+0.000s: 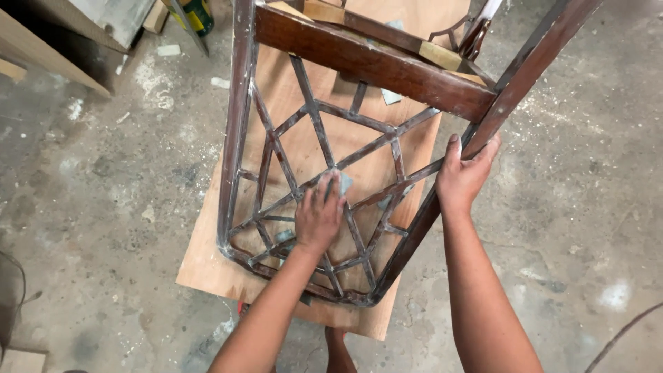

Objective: Sanding the wooden frame of a chair to prepare it for refinishing.

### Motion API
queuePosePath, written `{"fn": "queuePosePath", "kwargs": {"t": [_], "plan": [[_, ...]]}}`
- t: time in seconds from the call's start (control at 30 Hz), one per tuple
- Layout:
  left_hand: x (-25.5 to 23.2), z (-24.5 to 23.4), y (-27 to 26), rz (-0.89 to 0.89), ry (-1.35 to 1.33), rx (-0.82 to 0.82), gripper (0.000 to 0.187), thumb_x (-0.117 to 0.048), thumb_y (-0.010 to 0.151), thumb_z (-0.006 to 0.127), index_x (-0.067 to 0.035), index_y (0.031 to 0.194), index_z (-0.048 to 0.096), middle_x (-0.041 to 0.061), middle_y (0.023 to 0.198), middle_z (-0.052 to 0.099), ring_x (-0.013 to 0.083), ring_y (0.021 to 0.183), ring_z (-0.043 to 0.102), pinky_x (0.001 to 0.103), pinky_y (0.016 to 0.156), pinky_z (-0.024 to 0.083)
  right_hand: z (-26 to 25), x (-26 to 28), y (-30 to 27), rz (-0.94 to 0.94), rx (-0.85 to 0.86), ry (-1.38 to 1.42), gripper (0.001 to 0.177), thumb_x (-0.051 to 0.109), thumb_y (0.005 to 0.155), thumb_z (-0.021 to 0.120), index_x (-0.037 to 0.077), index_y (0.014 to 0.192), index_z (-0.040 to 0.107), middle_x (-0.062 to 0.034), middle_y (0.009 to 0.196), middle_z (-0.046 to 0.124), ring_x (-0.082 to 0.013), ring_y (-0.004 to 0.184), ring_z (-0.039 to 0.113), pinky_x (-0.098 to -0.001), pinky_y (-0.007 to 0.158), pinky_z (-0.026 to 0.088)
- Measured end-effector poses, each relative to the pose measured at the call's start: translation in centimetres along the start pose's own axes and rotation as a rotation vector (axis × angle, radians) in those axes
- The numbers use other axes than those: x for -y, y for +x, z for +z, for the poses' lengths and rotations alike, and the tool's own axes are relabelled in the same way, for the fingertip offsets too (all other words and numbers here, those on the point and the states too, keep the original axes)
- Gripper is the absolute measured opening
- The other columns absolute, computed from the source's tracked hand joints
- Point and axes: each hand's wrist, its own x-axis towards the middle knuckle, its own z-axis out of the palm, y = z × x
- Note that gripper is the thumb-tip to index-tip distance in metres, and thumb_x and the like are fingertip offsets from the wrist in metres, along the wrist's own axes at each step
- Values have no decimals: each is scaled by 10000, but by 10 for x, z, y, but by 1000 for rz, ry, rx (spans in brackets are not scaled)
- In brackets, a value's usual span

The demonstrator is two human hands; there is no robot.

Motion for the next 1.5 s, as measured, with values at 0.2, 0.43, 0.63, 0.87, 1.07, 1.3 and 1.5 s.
{"fn": "queuePosePath", "kwargs": {"t": [0.2, 0.43, 0.63, 0.87, 1.07, 1.3, 1.5], "plan": [[-7, -9, -9, 0, 1, -9, 511, -373, 1053, 521, -158, 1516, 527, 91, 1386, 561, 341, 939, 647, 435, 633, 581, 1, -10, 1, -2, -7, -3, 547, 168, 1045, 740, 76, 1483, 426, -297, 1277, 630, -477, 1208, 615, -565, 992, 498], [-2, 8, -17, 7, -14, -5, 503, -371, 1043, 527, -172, 1505, 538, 85, 1386, 572, 328, 934, 652, 413, 623, 584, 2, -19, -4, 22, -5, -34, 553, 187, 1031, 749, 100, 1480, 438, -273, 1267, 643, -463, 1192, 625, -560, 969, 507], [-1, 5, -10, -20, -3, 50, 542, -331, 1052, 519, -173, 1565, 448, 101, 1463, 506, 343, 996, 640, 425, 654, 601, 6, -24, 4, 25, -2, -24, 570, 212, 1043, 740, 97, 1498, 416, -278, 1319, 624, -460, 1226, 608, -566, 997, 497], [-45, -125, -104, -279, -704, 598, 510, -343, 1079, 378, -76, 1514, 393, 160, 1524, 435, 361, 1387, 460, 518, 1096, 399, -44, 26, -41, 66, 182, 32, 790, 295, 1021, 659, 93, 1623, 187, -201, 1598, 313, -316, 1442, 346, -443, 1195, 293], [-33, -196, -130, -664, -1025, 338, 205, -242, 1024, 501, -93, 1003, 640, 39, 873, 629, 169, 837, 602, 315, 780, 485, -108, 100, -229, 450, 851, 264, 52, 142, 903, 731, 118, 925, 690, 19, 782, 705, -92, 709, 644, -269, 668, 543], [25, -380, -33, -527, -1178, 443, 347, -186, 802, 855, -149, 1122, 725, -10, 1018, 718, 106, 936, 679, 236, 881, 546, -116, 125, -293, 769, 800, 242, 209, 107, 852, 805, -12, 1023, 825, -55, 915, 824, -135, 796, 718, -296, 716, 570], [48, -672, 64, -132, -1761, 640, 143, -214, 874, 782, -108, 958, 738, 69, 936, 720, 189, 854, 695, 336, 803, 569, -147, 98, -327, 460, 884, -345, 289, 253, 794, 710, 170, 1059, 789, 45, 889, 827, -73, 823, 726, -261, 773, 541]]}}
